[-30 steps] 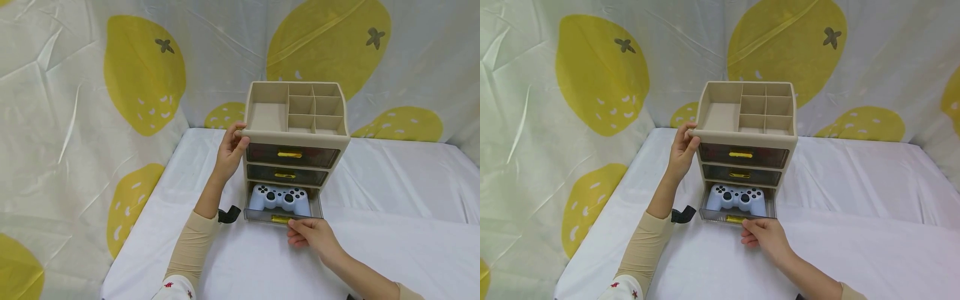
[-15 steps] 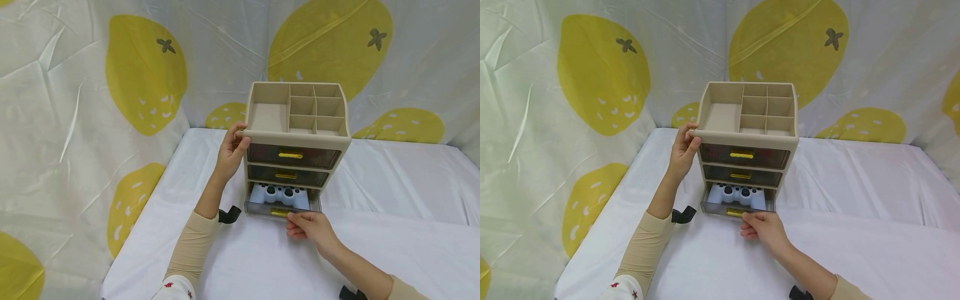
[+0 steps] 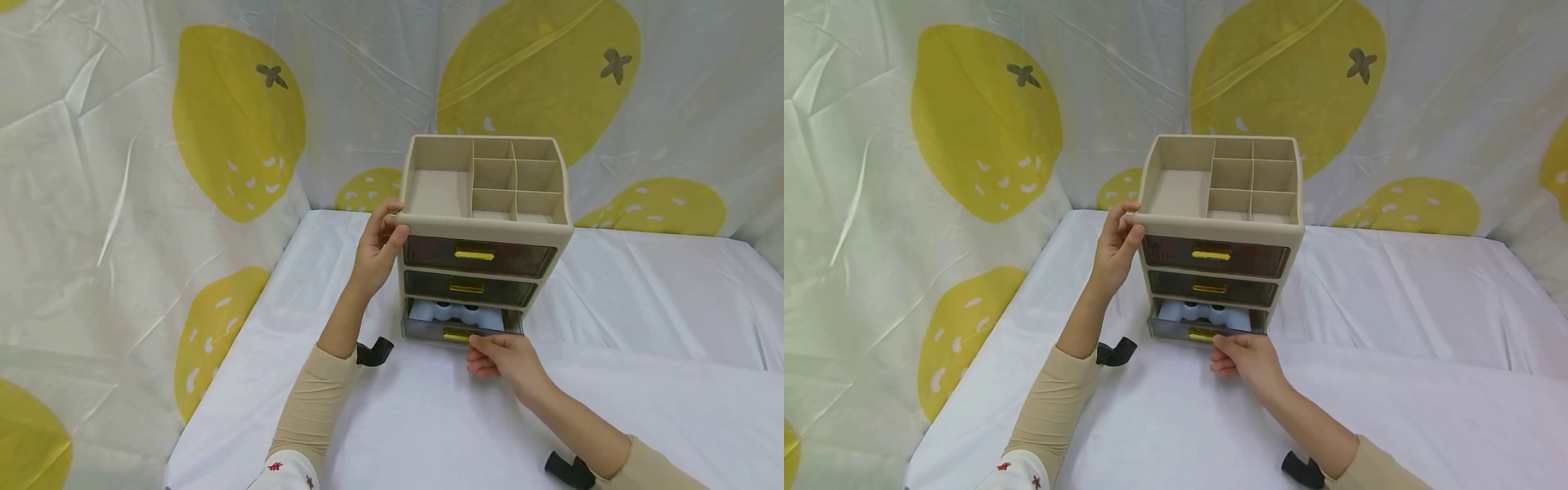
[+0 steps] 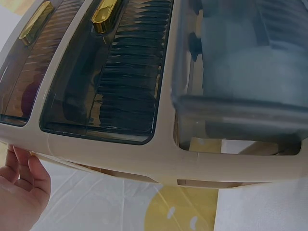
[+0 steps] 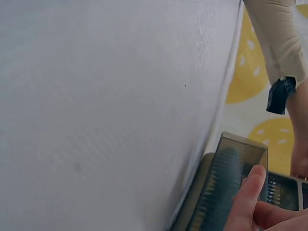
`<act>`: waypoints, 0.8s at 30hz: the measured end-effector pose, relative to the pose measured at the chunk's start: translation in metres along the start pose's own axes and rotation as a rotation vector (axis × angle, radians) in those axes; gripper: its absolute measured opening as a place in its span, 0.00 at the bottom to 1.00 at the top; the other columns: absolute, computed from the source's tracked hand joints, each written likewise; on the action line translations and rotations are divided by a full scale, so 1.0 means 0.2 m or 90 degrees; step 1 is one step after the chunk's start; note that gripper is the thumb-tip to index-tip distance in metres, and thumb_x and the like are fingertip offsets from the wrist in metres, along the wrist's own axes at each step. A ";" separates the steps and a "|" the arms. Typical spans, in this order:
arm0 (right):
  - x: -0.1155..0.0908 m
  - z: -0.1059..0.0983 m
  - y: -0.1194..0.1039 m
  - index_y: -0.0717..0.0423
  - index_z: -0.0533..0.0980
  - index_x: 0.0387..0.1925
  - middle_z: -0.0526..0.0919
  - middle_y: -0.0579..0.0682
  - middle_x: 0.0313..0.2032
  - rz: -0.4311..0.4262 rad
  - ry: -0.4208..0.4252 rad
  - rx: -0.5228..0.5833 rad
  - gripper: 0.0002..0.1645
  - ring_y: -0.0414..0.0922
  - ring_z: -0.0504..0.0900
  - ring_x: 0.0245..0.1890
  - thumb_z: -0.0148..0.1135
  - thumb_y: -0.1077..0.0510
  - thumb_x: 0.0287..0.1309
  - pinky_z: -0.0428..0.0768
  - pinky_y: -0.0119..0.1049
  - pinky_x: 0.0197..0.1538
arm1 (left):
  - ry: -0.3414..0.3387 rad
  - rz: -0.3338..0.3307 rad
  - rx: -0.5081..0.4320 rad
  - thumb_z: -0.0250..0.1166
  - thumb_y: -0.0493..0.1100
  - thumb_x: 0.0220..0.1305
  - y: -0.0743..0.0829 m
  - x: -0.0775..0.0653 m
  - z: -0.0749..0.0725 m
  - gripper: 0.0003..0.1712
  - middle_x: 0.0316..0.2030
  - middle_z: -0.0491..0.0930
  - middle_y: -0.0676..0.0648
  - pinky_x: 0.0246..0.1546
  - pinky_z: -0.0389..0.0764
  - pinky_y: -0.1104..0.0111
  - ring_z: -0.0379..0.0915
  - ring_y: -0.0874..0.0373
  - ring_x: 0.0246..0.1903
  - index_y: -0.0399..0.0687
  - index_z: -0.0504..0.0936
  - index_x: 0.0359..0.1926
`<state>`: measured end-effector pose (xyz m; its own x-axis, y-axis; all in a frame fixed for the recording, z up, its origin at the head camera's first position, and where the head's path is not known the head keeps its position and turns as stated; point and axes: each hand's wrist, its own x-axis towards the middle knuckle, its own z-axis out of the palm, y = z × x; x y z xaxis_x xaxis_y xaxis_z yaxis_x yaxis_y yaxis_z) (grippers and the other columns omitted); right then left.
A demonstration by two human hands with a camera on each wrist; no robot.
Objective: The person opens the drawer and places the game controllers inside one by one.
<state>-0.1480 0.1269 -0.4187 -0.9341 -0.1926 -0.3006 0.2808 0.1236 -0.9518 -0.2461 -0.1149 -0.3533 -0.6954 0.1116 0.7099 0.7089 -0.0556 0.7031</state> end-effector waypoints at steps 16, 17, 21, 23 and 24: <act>0.08 -0.02 -0.04 0.84 0.72 0.48 0.84 0.50 0.25 -0.015 0.000 0.005 0.23 0.40 0.85 0.25 0.57 0.60 0.69 0.82 0.32 0.32 | -0.001 0.003 0.007 0.57 0.63 0.68 0.00 0.00 0.00 0.35 0.30 0.67 0.48 0.35 0.65 0.68 0.63 0.57 0.31 0.38 0.64 0.57; 0.09 -0.02 -0.05 0.84 0.72 0.48 0.84 0.50 0.25 -0.013 0.001 0.007 0.23 0.40 0.85 0.25 0.57 0.60 0.69 0.82 0.31 0.32 | -0.001 0.003 0.007 0.57 0.63 0.68 -0.01 0.00 0.00 0.35 0.30 0.67 0.48 0.35 0.65 0.68 0.63 0.58 0.31 0.38 0.64 0.57; 0.11 -0.03 -0.05 0.83 0.71 0.49 0.84 0.49 0.25 -0.004 0.007 0.014 0.24 0.39 0.85 0.24 0.56 0.60 0.69 0.82 0.30 0.31 | -0.001 0.004 0.009 0.56 0.63 0.68 0.00 0.00 0.00 0.34 0.30 0.67 0.49 0.35 0.65 0.68 0.62 0.58 0.31 0.38 0.64 0.57; 0.12 -0.03 -0.06 0.83 0.71 0.49 0.84 0.49 0.25 -0.003 0.009 0.015 0.24 0.39 0.85 0.25 0.57 0.60 0.69 0.81 0.29 0.31 | -0.001 0.004 0.009 0.56 0.63 0.68 0.00 0.00 0.00 0.34 0.30 0.67 0.49 0.35 0.65 0.68 0.63 0.58 0.31 0.38 0.64 0.57; 0.13 -0.03 -0.06 0.83 0.71 0.49 0.84 0.49 0.25 -0.004 0.009 0.016 0.24 0.39 0.85 0.25 0.57 0.59 0.69 0.81 0.29 0.31 | -0.001 0.003 0.009 0.56 0.63 0.68 0.00 0.00 0.00 0.34 0.30 0.67 0.49 0.35 0.65 0.68 0.63 0.58 0.31 0.38 0.64 0.57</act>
<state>-0.1763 0.1257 -0.4156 -0.9388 -0.1792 -0.2941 0.2805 0.0975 -0.9549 -0.2460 -0.1147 -0.3536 -0.6921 0.1127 0.7130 0.7136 -0.0418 0.6993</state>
